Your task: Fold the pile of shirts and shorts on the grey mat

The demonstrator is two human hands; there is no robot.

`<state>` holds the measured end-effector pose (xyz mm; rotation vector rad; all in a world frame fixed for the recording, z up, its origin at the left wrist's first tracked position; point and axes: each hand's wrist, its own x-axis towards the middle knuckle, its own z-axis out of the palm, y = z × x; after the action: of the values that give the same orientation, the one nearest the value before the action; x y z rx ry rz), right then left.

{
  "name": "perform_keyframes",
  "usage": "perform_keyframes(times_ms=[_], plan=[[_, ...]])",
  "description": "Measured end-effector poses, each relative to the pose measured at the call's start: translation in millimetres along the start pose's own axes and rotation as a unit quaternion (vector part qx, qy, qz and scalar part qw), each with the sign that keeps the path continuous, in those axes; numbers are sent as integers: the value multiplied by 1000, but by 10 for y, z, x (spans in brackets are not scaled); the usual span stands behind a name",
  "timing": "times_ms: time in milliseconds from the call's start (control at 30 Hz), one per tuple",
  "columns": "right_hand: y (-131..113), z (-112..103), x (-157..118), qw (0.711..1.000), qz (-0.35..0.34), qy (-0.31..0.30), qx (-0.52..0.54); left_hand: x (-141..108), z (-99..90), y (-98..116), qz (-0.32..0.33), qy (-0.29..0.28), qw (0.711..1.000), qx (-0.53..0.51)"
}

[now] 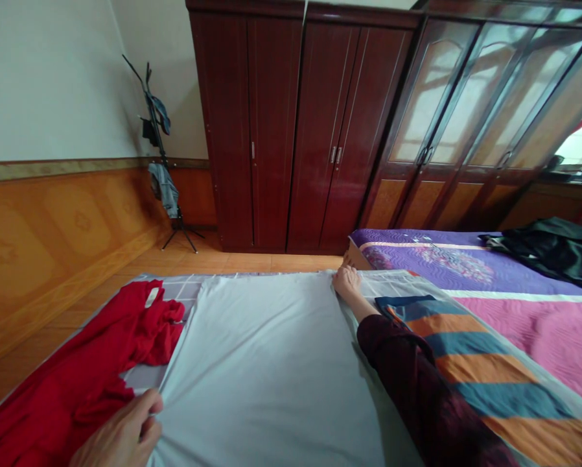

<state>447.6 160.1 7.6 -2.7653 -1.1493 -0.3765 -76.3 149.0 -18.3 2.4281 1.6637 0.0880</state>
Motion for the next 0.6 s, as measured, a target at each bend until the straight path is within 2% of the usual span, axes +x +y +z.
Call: perform_keyframes(times_ms=[233, 300, 367, 467, 533, 600], plan=[[145, -85, -58, 1000, -12, -1, -10, -11, 38, -48, -5, 38, 999, 1], [162, -130, -142, 999, -39, -5, -10, 2, 64, -64, 26, 79, 996, 11], [176, -198, -231, 997, -74, -14, -9, 29, 102, -90, 90, 141, 986, 17], [191, -379, -359, 993, -112, -28, -11, 71, 154, -144, 170, 191, 967, 20], [187, -557, -493, 991, -132, -29, -7, 77, 144, -151, 178, 191, 965, 17], [178, -748, -748, 985, -171, -31, 6, 59, 73, -78, 177, 182, 967, 4]])
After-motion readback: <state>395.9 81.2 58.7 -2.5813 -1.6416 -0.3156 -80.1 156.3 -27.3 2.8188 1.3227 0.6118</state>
